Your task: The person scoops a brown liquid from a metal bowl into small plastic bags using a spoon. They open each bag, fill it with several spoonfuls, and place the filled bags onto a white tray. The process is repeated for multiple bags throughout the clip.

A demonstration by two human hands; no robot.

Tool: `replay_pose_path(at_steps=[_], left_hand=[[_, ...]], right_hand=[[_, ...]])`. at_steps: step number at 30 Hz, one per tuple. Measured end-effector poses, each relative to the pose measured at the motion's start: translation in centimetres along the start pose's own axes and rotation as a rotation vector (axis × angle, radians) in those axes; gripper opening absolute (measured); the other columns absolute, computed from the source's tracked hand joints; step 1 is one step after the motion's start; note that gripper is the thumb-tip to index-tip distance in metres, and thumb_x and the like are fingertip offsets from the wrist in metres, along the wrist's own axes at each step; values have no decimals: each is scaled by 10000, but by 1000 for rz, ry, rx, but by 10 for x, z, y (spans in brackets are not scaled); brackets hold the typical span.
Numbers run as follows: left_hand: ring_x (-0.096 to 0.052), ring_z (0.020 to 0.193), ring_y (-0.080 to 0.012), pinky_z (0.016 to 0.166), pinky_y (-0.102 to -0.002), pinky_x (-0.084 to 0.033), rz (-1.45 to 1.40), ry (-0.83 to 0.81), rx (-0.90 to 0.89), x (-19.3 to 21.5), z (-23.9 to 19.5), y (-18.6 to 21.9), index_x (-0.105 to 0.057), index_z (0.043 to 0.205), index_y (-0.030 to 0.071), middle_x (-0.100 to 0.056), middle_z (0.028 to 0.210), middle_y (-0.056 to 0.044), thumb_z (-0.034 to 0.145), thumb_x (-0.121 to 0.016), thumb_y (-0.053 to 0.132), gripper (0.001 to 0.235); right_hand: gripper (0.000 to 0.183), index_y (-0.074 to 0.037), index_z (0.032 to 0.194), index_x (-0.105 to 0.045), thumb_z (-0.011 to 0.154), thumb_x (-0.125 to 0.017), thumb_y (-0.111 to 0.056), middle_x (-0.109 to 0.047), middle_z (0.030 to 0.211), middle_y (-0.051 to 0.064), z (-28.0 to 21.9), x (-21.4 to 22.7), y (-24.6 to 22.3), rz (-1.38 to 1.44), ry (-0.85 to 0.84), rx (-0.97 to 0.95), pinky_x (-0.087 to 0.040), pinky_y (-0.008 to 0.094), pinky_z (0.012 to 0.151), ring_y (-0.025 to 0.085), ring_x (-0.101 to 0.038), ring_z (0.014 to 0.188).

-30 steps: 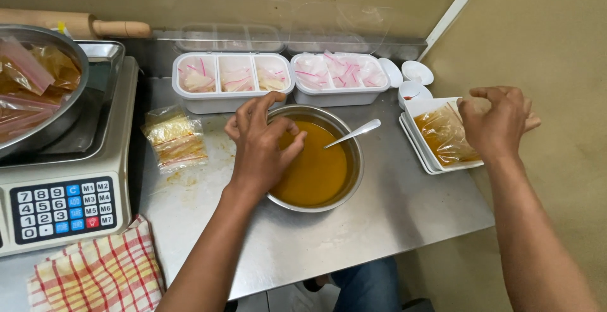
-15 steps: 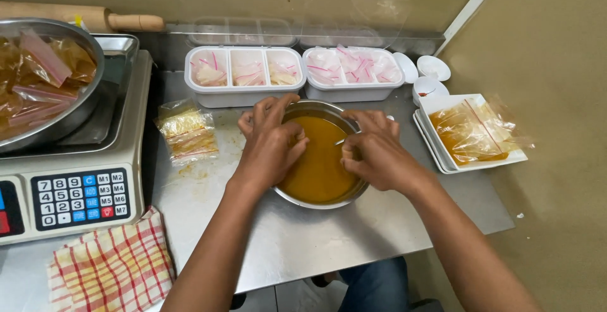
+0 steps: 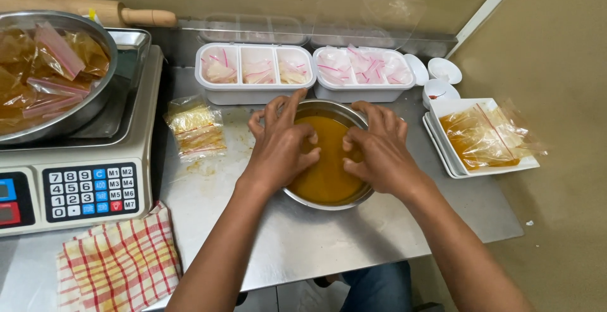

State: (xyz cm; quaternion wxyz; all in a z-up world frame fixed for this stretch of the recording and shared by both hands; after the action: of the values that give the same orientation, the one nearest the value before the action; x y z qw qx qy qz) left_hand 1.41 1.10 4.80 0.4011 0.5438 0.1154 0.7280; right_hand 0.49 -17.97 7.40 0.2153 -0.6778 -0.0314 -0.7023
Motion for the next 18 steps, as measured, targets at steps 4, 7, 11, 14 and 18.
replay_pose_path(at_steps=[4, 7, 11, 14, 18], left_hand=[[-322, 1465, -434, 1100, -739, -190, 45, 0, -3, -12, 5, -10, -796, 862, 52, -438, 1650, -168, 828, -810, 87, 51], [-301, 1495, -458, 1105, -759, -186, 34, -40, 12, -7, 4, -3, -815, 920, 34, -378, 1696, -189, 854, -788, 70, 81], [-311, 1480, -476, 1113, -784, -177, 31, 42, 54, 4, 7, 0, -797, 1132, 42, -394, 1655, -219, 895, -794, 137, 255], [-365, 1420, -435, 1090, -722, -238, 86, 126, 55, 19, 7, -12, -783, 1176, 76, -469, 1576, -181, 932, -764, 140, 253], [-470, 1332, -331, 1004, -579, -374, 245, 153, 104, 43, -1, -54, -745, 1249, 206, -592, 1397, -50, 962, -725, 226, 288]], right_hand=[[93, -119, 808, -755, 782, -843, -134, -527, 1479, 112, 0, -9, 13, 33, 87, 20, -264, 606, 1132, 377, -379, 1407], [400, -74, 1170, -792, 770, -790, -61, -319, 1678, 206, -7, 1, -5, 48, 18, 11, -203, 641, 1179, 483, -264, 1490], [398, -83, 1197, -743, 804, -806, -69, -328, 1611, 240, -13, 1, 17, 206, 402, 70, -264, 676, 1161, 520, -346, 1413], [255, -103, 1127, -734, 882, -795, -65, -398, 1524, 167, -18, -13, 55, 286, 740, 99, -343, 577, 1175, 420, -452, 1352], [199, -39, 1146, -713, 952, -736, -3, -388, 1454, 128, -34, -30, 83, 412, 1003, 37, -351, 496, 1218, 327, -450, 1314]])
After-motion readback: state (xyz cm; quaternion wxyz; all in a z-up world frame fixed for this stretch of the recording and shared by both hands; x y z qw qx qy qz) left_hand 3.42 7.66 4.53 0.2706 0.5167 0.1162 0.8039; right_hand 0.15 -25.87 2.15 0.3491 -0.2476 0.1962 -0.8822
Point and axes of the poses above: each hand's wrist, its own z-axis towards the middle knuckle, its own x-axis out of the back of the hand, y = z × x, the point moved 3 cm from there along z, towards the middle knuckle
